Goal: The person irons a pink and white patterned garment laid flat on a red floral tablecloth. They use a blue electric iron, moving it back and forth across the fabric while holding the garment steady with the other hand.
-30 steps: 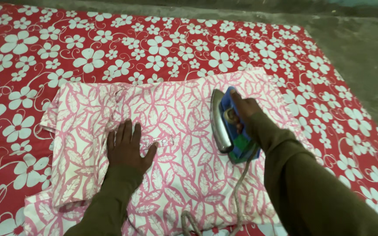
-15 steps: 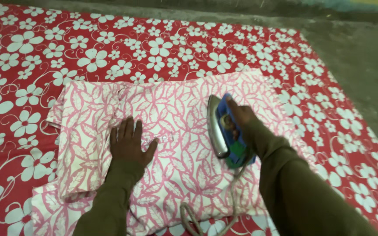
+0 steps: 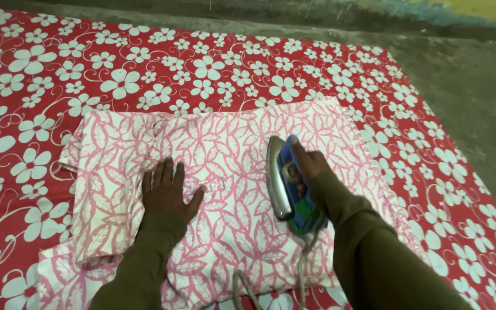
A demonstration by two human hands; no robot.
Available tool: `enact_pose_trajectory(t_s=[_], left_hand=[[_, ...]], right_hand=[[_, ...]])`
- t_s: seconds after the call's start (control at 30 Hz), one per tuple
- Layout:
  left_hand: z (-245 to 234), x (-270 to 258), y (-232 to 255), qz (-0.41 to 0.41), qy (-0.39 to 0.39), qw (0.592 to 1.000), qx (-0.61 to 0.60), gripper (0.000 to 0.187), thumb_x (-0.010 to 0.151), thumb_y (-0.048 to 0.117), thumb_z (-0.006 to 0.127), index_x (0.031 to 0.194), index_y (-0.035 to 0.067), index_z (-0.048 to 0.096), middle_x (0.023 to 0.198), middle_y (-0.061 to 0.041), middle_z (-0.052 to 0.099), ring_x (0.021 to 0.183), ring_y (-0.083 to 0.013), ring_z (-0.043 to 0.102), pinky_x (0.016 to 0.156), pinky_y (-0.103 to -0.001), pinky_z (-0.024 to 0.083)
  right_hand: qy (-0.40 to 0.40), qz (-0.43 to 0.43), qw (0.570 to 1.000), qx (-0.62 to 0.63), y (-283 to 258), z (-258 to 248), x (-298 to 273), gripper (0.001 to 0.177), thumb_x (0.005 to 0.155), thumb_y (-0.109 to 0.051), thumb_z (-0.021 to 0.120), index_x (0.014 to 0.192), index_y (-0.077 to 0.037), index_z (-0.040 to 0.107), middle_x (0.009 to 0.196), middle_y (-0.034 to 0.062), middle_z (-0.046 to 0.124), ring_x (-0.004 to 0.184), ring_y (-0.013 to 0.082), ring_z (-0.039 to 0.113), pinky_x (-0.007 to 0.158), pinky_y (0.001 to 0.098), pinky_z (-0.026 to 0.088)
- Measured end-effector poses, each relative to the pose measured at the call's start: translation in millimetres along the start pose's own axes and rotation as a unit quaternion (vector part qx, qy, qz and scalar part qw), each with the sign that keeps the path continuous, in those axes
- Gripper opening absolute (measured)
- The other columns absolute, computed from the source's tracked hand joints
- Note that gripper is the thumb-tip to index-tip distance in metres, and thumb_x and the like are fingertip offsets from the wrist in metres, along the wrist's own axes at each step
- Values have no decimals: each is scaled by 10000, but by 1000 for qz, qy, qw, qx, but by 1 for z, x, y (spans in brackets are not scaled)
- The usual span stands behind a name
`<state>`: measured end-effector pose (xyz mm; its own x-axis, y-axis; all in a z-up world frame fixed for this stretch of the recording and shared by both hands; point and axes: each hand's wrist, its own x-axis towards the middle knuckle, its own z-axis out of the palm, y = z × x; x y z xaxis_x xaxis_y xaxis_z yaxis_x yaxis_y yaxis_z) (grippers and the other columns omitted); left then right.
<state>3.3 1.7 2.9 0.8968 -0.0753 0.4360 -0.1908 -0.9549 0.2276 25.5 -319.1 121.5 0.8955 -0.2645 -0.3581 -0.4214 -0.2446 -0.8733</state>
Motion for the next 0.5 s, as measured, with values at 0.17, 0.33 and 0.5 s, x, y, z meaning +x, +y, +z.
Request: enact_pose_trajectory(t_s=[0.17,0.33,0.5], left_hand=[[2,1,-1,2,3,1000,-8,835,872,620,597,1460,33,512,1558,-220,427,1478,-347,338,1225,-543,166],[4,-1,-3,13,28,999,-17,833,870,609,609,1451,18,526,1551,-228,444,1472,-359,350,1216,-560,179],[4,-1,-1,9,28,999,-17,829,865,606,612,1449,23,528,1554,-226,441,1468,-356,353,1221,-556,181]], right_hand=[[8,-12,1000,-17,-23,12,42,729,934,-681,510,759,22,582,588,116,535,412,231,474,417,430,423],[-16,-35,999,-1,-27,14,54,696,943,-677,527,774,-2,550,606,93,512,445,211,460,427,425,433],[-5,-26,999,-20,-27,14,52,716,935,-688,522,740,0,562,581,95,508,426,218,479,420,426,439]])
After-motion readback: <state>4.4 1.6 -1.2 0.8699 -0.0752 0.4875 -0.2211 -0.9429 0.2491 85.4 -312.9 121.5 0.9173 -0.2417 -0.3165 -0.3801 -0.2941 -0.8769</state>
